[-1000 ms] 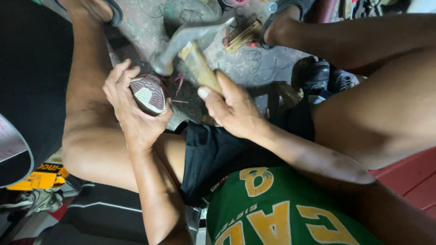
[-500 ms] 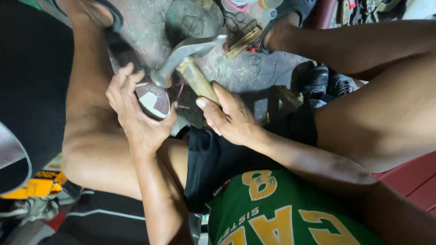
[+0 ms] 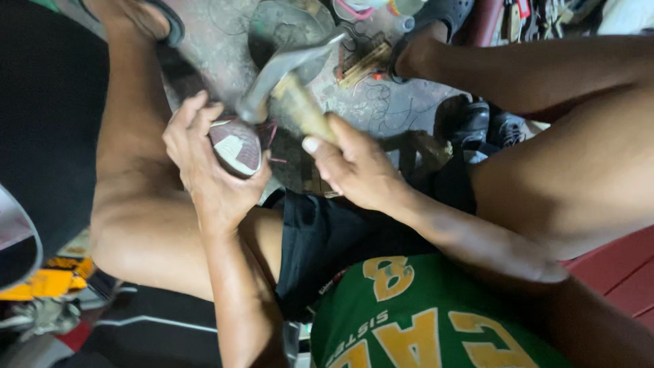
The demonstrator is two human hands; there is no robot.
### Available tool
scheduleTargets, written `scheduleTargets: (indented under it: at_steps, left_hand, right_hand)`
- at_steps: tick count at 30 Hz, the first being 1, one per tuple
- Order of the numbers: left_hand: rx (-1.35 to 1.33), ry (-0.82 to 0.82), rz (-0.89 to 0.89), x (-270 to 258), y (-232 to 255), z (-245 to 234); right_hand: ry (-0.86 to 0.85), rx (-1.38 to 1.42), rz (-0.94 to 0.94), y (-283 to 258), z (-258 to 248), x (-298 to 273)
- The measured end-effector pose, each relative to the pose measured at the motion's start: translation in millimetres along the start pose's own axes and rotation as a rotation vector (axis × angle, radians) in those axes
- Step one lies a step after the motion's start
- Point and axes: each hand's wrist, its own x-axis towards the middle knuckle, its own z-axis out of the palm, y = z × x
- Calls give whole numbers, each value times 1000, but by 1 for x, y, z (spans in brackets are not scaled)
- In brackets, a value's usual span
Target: The person is repairing a pink sneaker. They use a hammer to tap along the white sole where it meets the upper, likely to reattach or secure the sole. The person holds the shoe with one hand and uses the hammer with the other.
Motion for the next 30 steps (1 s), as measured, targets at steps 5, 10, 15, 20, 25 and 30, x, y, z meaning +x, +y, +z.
scheduleTargets:
  at_steps: [5, 10, 15, 20, 25, 30]
  left_hand:
    - [50, -36, 65, -6, 1, 5]
    - [81, -58, 91, 0, 5, 8]
    - [110, -62, 57, -2, 5, 16]
    - [82, -68, 73, 4, 4, 14]
    - [100, -58, 92, 7, 4, 12]
    - [97, -38, 49, 4, 7, 12]
  right_hand:
    - [-46, -132, -95, -22, -22, -1]
    - [-97, -219, -113, -36, -39, 5]
    - [-116, -207, -202, -29, -34, -2]
    - [-90, -25, -34, -27, -36, -1]
    - [-84, -92, -36, -19, -38, 2]
    - [83, 87, -163, 3, -10, -4]
